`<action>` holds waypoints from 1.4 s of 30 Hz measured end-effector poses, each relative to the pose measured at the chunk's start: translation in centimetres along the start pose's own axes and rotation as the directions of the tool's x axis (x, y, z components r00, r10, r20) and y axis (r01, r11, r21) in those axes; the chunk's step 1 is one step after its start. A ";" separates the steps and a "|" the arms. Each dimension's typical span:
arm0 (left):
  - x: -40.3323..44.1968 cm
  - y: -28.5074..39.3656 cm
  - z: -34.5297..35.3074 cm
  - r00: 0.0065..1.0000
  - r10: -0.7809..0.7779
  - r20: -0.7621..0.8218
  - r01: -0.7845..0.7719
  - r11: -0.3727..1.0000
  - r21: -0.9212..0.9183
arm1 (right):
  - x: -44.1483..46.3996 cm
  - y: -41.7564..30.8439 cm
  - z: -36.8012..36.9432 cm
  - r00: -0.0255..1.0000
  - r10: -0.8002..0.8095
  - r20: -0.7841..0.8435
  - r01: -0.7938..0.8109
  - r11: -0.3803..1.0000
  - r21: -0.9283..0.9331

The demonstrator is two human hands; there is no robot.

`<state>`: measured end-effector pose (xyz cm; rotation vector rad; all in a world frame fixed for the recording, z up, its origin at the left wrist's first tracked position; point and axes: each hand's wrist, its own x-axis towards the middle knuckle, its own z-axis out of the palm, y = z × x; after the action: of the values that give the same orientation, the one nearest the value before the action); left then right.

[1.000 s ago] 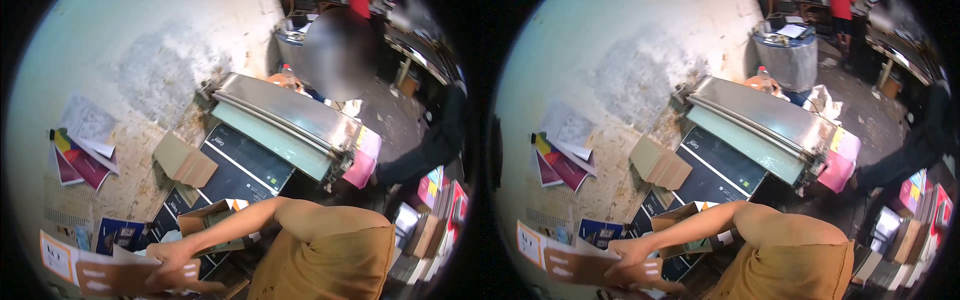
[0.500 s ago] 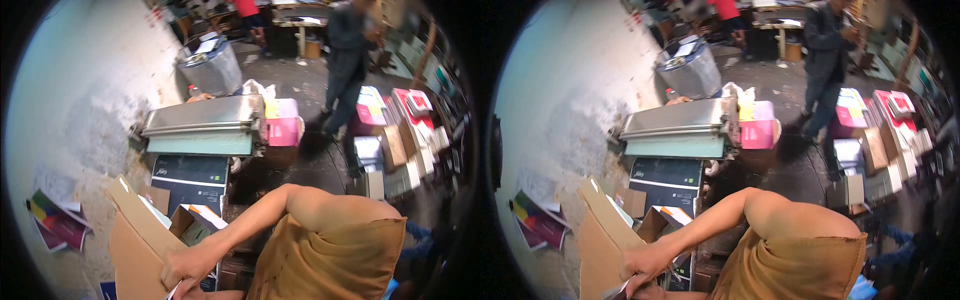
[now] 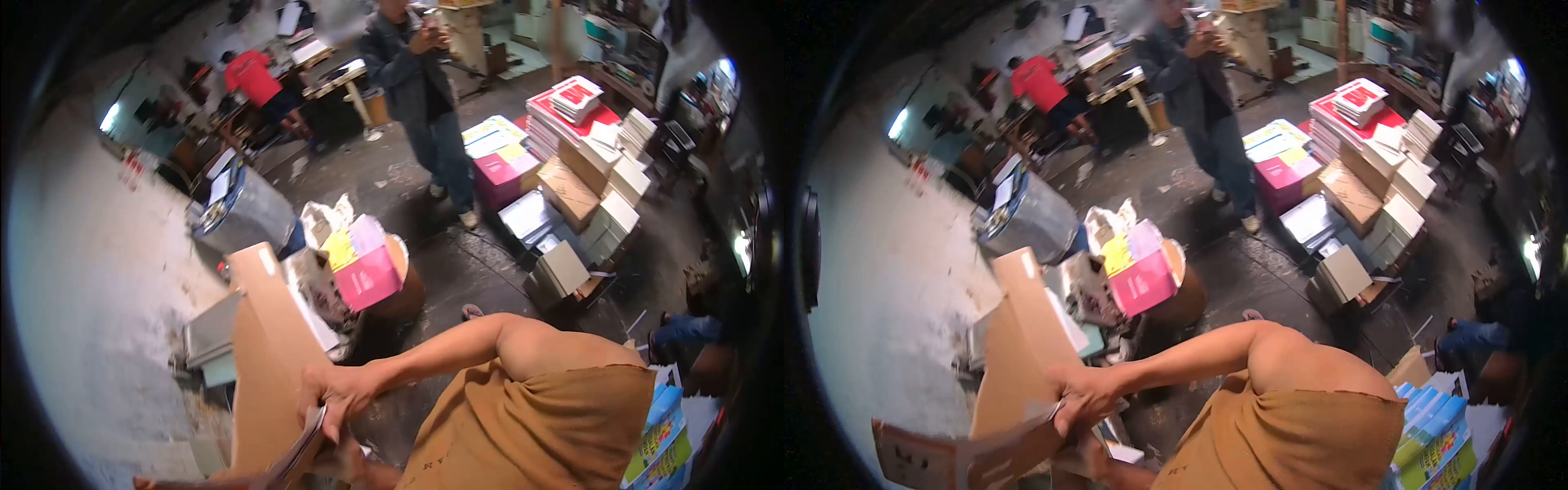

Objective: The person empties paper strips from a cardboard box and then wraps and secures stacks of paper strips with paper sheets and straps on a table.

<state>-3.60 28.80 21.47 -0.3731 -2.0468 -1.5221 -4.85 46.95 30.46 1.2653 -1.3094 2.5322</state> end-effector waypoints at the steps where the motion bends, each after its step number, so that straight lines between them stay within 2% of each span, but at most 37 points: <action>1: 0.6 1.6 3.8 0.994 0.013 0.104 -0.005 0.997 -0.077 | -2.1 -1.2 -2.3 0.995 0.003 -0.102 0.001 0.999 0.032; 2: 1.6 4.2 7.7 0.968 0.049 0.244 -0.009 0.987 -0.161 | -3.9 -1.9 -5.0 0.980 0.010 -0.198 0.003 0.998 0.067; 3: 2.6 7.0 11.5 0.922 0.083 0.379 0.012 0.970 -0.241 | -5.7 -1.7 -8.0 0.943 -0.107 -0.316 0.101 0.994 -0.035; 4: 2.8 6.1 15.7 0.916 0.059 0.398 0.065 0.955 -0.289 | -7.4 -2.2 -10.9 0.883 -0.229 -0.409 0.182 0.972 -0.151; 5: 3.4 6.1 19.6 0.863 0.068 0.501 0.113 0.940 -0.323 | -9.3 -3.5 -13.7 0.835 -0.181 -0.519 0.189 0.981 -0.039; 6: 3.6 6.0 23.7 0.793 0.091 0.603 0.166 0.920 -0.356 | -11.5 -4.1 -16.7 0.791 -0.143 -0.595 0.128 0.989 -0.068; 8: 2.8 4.9 31.5 0.737 0.107 0.667 0.212 0.901 -0.378 | -15.7 -5.6 -23.2 0.653 -0.099 -0.750 -0.055 0.983 -0.178; 9: 1.8 3.4 36.1 0.680 0.137 0.720 0.251 0.880 -0.404 | -18.1 -6.6 -26.7 0.657 -0.271 -0.703 -0.092 0.897 -0.433; 10: 1.0 0.2 39.7 0.592 0.081 0.802 0.323 0.888 -0.327 | -20.1 -5.1 -30.0 0.611 -0.302 -0.731 -0.139 0.869 -0.475; 11: 0.4 1.3 41.7 0.533 0.017 0.846 0.381 0.888 -0.257 | -21.1 -6.6 -31.5 0.576 -0.221 -0.787 -0.232 0.879 -0.416; 12: -0.1 -1.9 43.7 0.543 -0.030 0.839 0.382 0.898 -0.216 | -22.2 -5.8 -33.8 0.552 -0.228 -0.802 -0.260 0.867 -0.425; 13: -0.6 -5.2 45.5 0.552 -0.076 0.830 0.386 0.906 -0.173 | -23.3 -5.9 -35.5 0.545 -0.245 -0.802 -0.375 0.784 -0.495; 14: 0.0 -5.6 45.7 0.586 -0.032 0.810 0.471 0.827 -0.308 | -22.7 -5.6 -36.5 0.564 -0.240 -0.790 -0.490 0.673 -0.554; 16: 0.5 -4.2 49.0 0.482 -0.180 0.858 0.536 0.835 -0.126 | -22.5 -7.7 -38.5 0.502 -0.196 -0.842 -0.632 0.581 -0.512; 17: 0.7 -5.2 50.5 0.451 -0.037 0.892 0.594 0.758 -0.269 | -22.3 -8.3 -38.9 0.501 -0.138 -0.854 -0.689 0.533 -0.491; 18: 0.6 -5.0 52.3 0.445 -0.337 0.830 0.555 0.831 0.039 | -21.3 -11.6 -39.7 0.435 0.037 -0.900 -0.791 0.494 -0.362; 19: 0.9 -4.9 54.0 0.487 -0.328 0.810 0.492 0.869 0.056 | -23.0 -8.3 -42.9 0.456 -0.088 -0.886 -0.806 0.381 -0.453; 20: 0.1 -7.9 55.5 0.530 -0.307 0.790 0.455 0.890 0.040 | -22.1 -9.4 -44.4 0.395 0.034 -0.918 -0.841 0.415 -0.347; 21: 1.6 -6.4 57.0 0.450 -0.493 0.745 0.629 0.767 0.127 | -21.1 -10.7 -45.7 0.327 0.156 -0.932 -0.873 0.426 -0.235; 22: 5.1 -3.5 58.1 0.384 -0.488 0.784 0.535 0.810 0.243 | -20.7 -10.4 -48.2 0.336 -0.085 -0.938 -0.903 0.254 -0.347; 23: 2.7 -10.2 60.1 0.523 -0.386 0.760 0.417 0.894 0.167 | -20.1 -10.5 -51.4 0.432 -0.104 -0.896 -0.866 0.228 -0.444; 24: 5.4 -9.5 61.8 0.645 -0.248 0.723 0.274 0.958 0.084 | -19.6 -10.6 -54.8 0.524 -0.121 -0.843 -0.819 0.202 -0.537; 25: 6.6 -11.0 63.9 0.624 -0.306 0.719 0.313 0.941 0.128 | -19.1 -10.7 -58.3 0.608 -0.137 -0.782 -0.762 0.174 -0.624; 27: 7.2 -14.5 66.7 0.576 -0.354 0.737 0.371 0.916 0.150 | -18.1 -11.2 -63.7 0.793 0.008 -0.609 -0.607 -0.061 -0.792; 28: 9.0 -14.4 68.9 0.563 -0.336 0.755 0.369 0.920 0.134 | -17.7 -12.1 -67.2 0.829 0.160 -0.536 -0.545 0.012 -0.839; 29: 10.9 -15.6 71.2 0.522 -0.371 0.768 0.394 0.903 0.168 | -17.2 -11.4 -71.1 0.869 0.211 -0.448 -0.464 0.031 -0.885; 30: 12.5 -16.2 72.9 0.508 -0.349 0.787 0.417 0.900 0.130 | -18.2 -10.4 -74.0 0.805 0.216 -0.552 -0.591 0.215 -0.777; 32: 16.8 -18.7 77.3 0.473 -0.308 0.825 0.479 0.876 0.053 | -16.2 -8.9 -79.4 0.780 0.239 -0.578 -0.626 0.328 -0.708; 33: 17.9 -21.2 79.9 0.554 -0.222 0.802 0.381 0.925 -0.007 | -13.9 -9.3 -81.6 0.780 0.219 -0.586 -0.626 0.250 -0.739; 34: 20.2 -22.1 81.9 0.571 -0.221 0.790 0.438 0.897 -0.065 | -11.8 -9.8 -83.5 0.779 0.202 -0.594 -0.625 0.169 -0.762; 35: 22.4 -23.2 83.8 0.546 -0.228 0.806 0.372 0.928 0.011 | -10.2 -10.1 -86.1 0.813 0.193 -0.550 -0.568 0.055 -0.821; 36: 25.4 -23.6 85.3 0.516 -0.239 0.823 0.298 0.950 0.089 | -10.9 -9.8 -89.2 0.772 0.178 -0.610 -0.634 0.141 -0.761; 37: 27.2 -24.8 86.7 0.468 -0.334 0.819 0.304 0.930 0.205 | -11.2 -9.5 -91.9 0.683 0.141 -0.716 -0.730 0.147 -0.667; 38: 30.4 -24.9 87.3 0.458 -0.318 0.830 0.334 0.927 0.170 | -9.5 -9.7 -93.2 0.590 0.159 -0.791 -0.807 0.110 -0.580; 40: 34.2 -27.2 88.5 0.498 -0.305 0.812 0.241 0.948 0.208 | -3.1 -10.9 -95.9 0.410 0.226 -0.884 -0.905 -0.021 -0.425; 41: 37.8 -26.3 88.0 0.472 -0.376 0.797 0.309 0.918 0.249 | -0.2 -11.0 -96.6 0.500 0.104 -0.860 -0.862 -0.027 -0.505; 42: 39.3 -27.6 87.9 0.530 -0.387 0.754 0.349 0.911 0.222 | 1.8 -11.2 -97.9 0.497 0.071 -0.865 -0.861 -0.085 -0.501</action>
<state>-73.28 98.77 4.80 -0.7366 -3.0165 -1.7338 -65.62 121.23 8.01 -0.5536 -2.7359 1.0660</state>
